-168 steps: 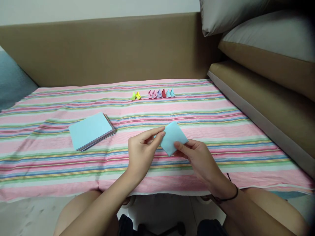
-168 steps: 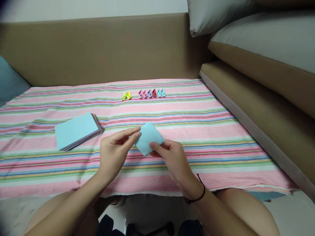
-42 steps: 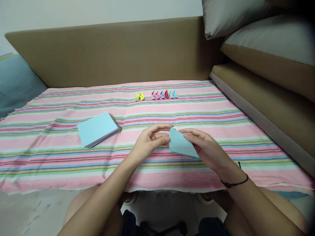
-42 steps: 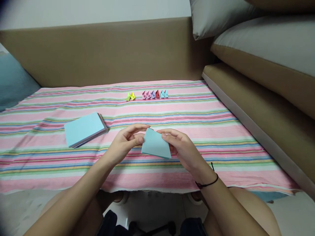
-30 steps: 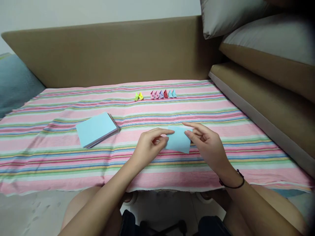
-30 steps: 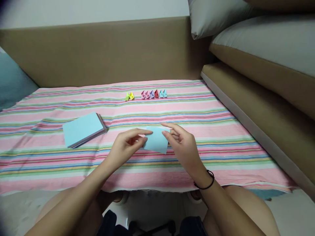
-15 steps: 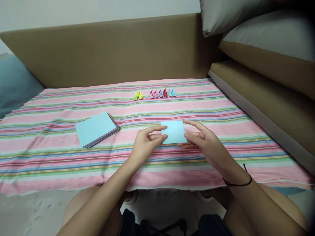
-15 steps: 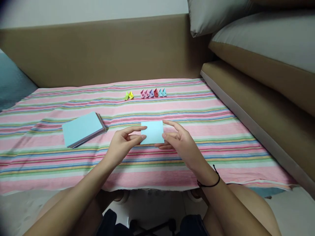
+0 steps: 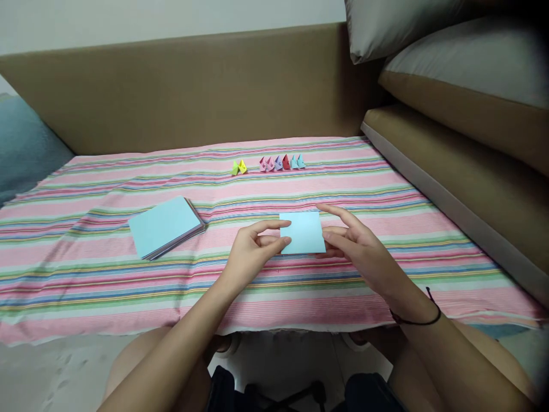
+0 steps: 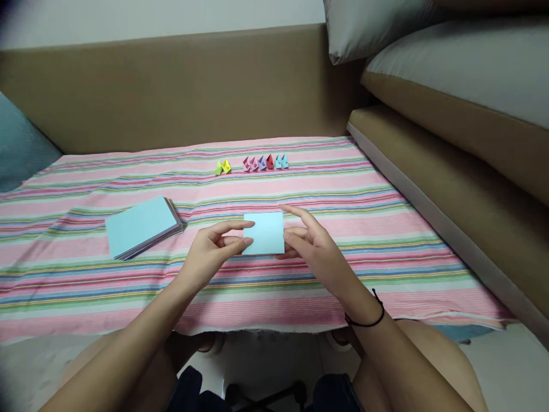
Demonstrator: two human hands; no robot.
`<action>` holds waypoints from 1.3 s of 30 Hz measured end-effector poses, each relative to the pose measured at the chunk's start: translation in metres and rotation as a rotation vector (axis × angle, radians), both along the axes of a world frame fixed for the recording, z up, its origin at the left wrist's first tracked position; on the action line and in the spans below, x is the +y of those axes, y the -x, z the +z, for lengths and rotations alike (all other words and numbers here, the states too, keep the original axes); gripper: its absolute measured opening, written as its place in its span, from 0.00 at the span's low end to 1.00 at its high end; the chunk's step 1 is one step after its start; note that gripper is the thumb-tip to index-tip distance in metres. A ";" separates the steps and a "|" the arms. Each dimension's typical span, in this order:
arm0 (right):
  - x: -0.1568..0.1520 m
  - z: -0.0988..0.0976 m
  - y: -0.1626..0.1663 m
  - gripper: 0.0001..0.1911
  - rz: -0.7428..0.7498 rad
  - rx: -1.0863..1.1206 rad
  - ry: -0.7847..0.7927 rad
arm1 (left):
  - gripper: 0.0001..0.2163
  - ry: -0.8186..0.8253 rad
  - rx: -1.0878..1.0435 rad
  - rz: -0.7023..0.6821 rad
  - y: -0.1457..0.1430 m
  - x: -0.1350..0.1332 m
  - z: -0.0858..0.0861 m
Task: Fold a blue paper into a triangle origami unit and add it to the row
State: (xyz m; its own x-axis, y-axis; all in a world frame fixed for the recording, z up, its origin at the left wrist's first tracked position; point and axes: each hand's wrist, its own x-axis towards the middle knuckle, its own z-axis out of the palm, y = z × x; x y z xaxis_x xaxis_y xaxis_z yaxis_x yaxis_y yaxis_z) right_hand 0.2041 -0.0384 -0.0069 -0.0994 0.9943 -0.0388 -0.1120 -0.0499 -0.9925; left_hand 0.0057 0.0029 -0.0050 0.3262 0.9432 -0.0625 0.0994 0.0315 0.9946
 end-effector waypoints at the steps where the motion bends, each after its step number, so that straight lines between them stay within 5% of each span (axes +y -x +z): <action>1: 0.000 0.000 -0.001 0.23 0.001 -0.012 -0.008 | 0.16 0.006 -0.007 -0.009 0.000 0.000 0.001; 13: 0.002 -0.004 -0.002 0.19 0.003 -0.060 -0.036 | 0.12 -0.032 0.005 -0.076 0.000 0.000 0.002; 17: 0.004 -0.005 -0.002 0.09 -0.081 -0.191 -0.087 | 0.14 0.029 -0.127 -0.143 -0.001 0.001 0.001; 20: 0.004 -0.009 -0.002 0.12 -0.142 -0.279 -0.118 | 0.15 0.016 -0.103 -0.185 -0.001 0.000 0.001; 24: 0.003 -0.012 0.001 0.13 -0.173 -0.386 -0.169 | 0.10 -0.068 0.014 -0.123 -0.002 -0.002 0.000; 28: 0.001 -0.014 0.005 0.11 -0.274 -0.461 -0.278 | 0.11 0.030 -0.022 -0.074 -0.003 -0.003 -0.002; 33: 0.000 -0.014 0.008 0.11 -0.227 -0.320 -0.192 | 0.12 0.109 -0.109 -0.005 -0.004 -0.001 -0.006; 39: 0.003 -0.013 0.012 0.11 -0.291 -0.265 -0.213 | 0.12 -0.047 -0.051 0.048 -0.004 -0.001 -0.009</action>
